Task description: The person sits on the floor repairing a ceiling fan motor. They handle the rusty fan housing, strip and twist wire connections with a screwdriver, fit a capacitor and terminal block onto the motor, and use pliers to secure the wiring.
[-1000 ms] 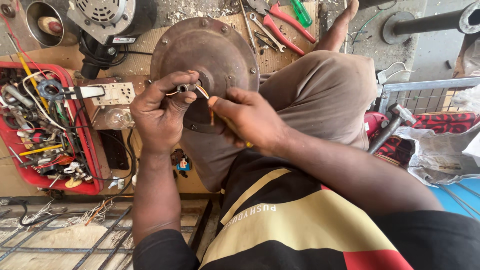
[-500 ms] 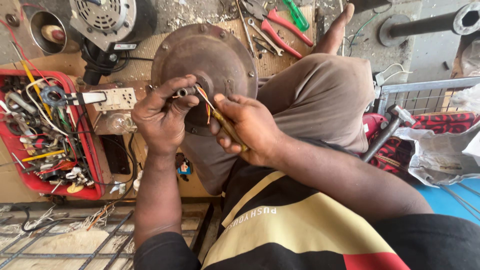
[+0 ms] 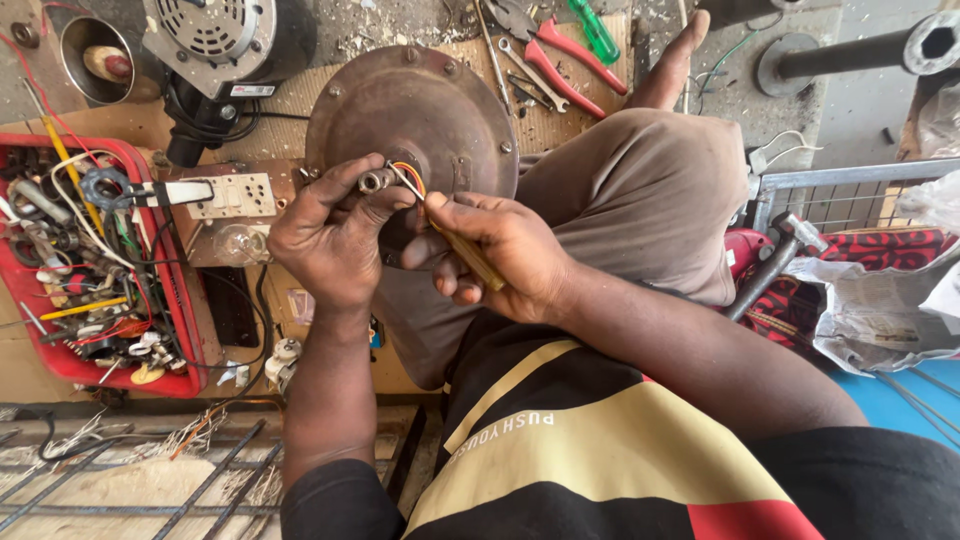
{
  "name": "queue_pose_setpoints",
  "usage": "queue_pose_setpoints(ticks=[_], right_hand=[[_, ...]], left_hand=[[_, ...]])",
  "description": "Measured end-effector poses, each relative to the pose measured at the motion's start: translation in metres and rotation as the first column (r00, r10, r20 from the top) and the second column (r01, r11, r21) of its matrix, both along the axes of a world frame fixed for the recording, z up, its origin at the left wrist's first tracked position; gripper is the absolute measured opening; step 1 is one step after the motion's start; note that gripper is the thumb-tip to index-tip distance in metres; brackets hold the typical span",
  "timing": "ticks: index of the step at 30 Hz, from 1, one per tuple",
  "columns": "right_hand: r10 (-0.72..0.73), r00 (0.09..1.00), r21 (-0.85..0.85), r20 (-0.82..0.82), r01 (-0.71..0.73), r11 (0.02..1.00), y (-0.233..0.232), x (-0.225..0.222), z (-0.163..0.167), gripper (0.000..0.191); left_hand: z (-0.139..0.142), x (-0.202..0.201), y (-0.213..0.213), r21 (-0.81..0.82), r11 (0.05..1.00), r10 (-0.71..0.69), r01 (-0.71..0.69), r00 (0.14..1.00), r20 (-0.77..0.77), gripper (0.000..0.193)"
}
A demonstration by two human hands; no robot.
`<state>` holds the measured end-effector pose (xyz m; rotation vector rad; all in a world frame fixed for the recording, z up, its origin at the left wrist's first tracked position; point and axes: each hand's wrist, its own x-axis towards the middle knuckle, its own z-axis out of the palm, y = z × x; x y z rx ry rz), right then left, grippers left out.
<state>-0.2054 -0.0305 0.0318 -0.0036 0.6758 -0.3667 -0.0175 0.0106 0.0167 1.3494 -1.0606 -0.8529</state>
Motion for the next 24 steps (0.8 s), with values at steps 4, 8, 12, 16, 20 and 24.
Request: queue_pose_setpoints(ticks=[4,8,12,16,20,24], right_hand=[[-0.208,0.925,-0.886,-0.319,-0.214,0.411,-0.007,-0.010,0.005,0.029],[-0.509,0.707,-0.856,-0.491,-0.501,0.130,-0.009,-0.009,0.009,0.026],[-0.027,0.900,-0.533,-0.435,-0.233,0.813,-0.035,-0.010,0.004,0.030],[0.124,0.813,-0.458,-0.569,-0.439,0.773,-0.051,-0.008,0.001,0.028],[-0.170,0.804,-0.818,-0.569,-0.535,0.212,-0.068,-0.012,0.004,0.040],[-0.075,0.729,-0.651,-0.680,-0.554,0.518,-0.080,-0.012,0.007,0.033]], left_hand=[[-0.005,-0.007,0.000,-0.109,0.993,0.051,-0.042,0.996,0.079,0.030],[-0.003,-0.008,0.004,-0.066,0.995,0.070,-0.080,0.988,-0.137,0.029],[0.004,0.009,-0.004,-0.032,0.991,0.132,-0.131,0.991,0.029,0.019],[0.000,0.025,-0.028,0.072,0.997,-0.025,0.006,0.965,0.262,0.017],[-0.007,0.022,-0.032,0.055,0.998,-0.048,0.037,0.978,0.202,0.021],[-0.007,0.022,-0.031,0.053,0.999,-0.017,0.004,0.966,0.258,0.024]])
